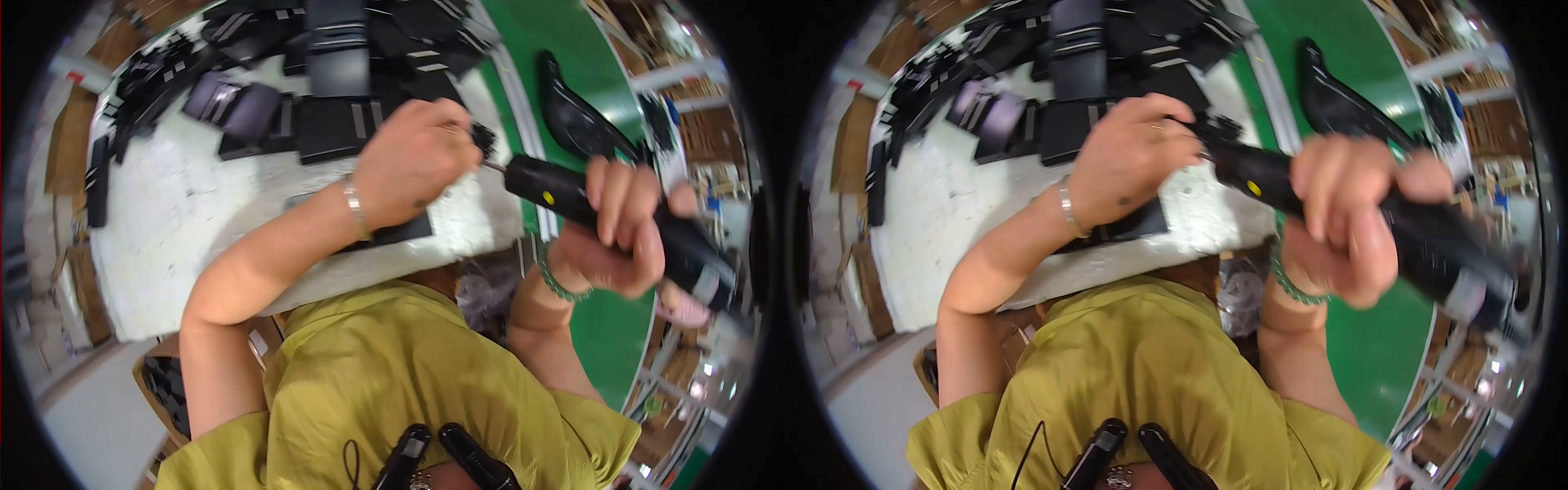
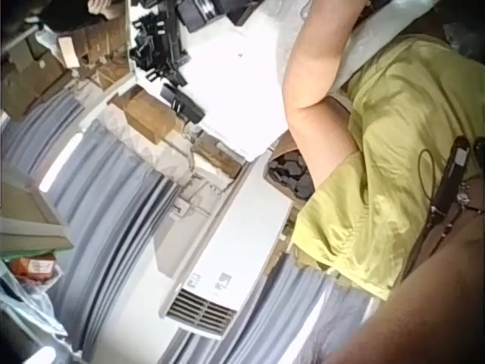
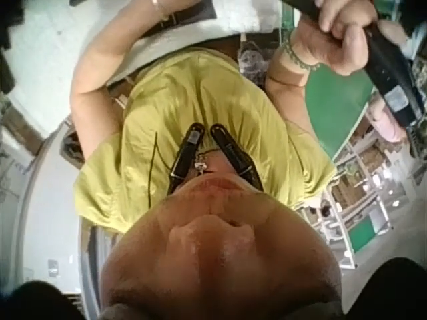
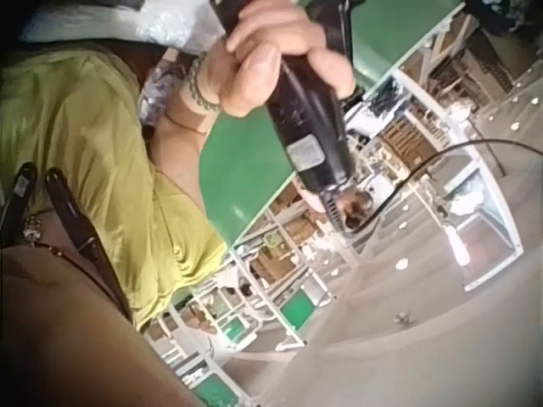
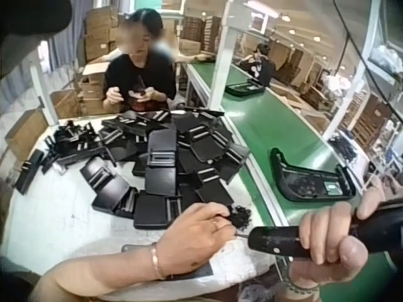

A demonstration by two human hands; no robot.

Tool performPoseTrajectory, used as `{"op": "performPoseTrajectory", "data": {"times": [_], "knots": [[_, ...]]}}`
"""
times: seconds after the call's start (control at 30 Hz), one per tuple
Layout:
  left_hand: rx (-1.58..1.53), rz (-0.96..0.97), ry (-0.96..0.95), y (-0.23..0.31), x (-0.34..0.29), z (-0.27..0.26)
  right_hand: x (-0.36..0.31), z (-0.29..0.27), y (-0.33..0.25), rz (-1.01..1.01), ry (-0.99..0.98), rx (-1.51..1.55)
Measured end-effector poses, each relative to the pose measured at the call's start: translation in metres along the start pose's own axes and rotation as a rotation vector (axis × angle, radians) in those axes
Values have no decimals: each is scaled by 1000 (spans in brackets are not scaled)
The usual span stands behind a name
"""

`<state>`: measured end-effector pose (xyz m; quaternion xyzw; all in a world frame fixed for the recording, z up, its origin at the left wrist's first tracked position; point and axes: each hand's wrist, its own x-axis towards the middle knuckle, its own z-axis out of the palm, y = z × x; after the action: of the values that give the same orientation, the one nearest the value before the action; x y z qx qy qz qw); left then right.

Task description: Assembling small plastic parts using an electric screwdriver at a workbench.

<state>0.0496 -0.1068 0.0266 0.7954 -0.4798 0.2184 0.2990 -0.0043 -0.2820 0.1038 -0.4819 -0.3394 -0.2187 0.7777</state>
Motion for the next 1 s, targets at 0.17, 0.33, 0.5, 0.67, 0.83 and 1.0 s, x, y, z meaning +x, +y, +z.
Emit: {"op": "performPoseTrajectory", "data": {"times": [0.17, 0.33, 0.5, 0.67, 0.83, 1.0], "knots": [[-14, 19, -133, -1, -2, -17, -4, 13, 4, -18, -53, -104], [-69, -98, -77, 7, -19, -40, 9, 22, 10, -4, -134, 16], [91, -90, -198, 7, -28, -58, 9, 43, 21, -26, -174, 5], [-81, -139, -140, -15, -38, -85, 7, 45, 33, 69, -92, 21], [251, -372, -395, -93, -86, -162, 8, 29, 27, 106, 20, 64], [445, -450, -656, -126, -97, -166, 8, 30, 27, 121, 65, 86]]}}
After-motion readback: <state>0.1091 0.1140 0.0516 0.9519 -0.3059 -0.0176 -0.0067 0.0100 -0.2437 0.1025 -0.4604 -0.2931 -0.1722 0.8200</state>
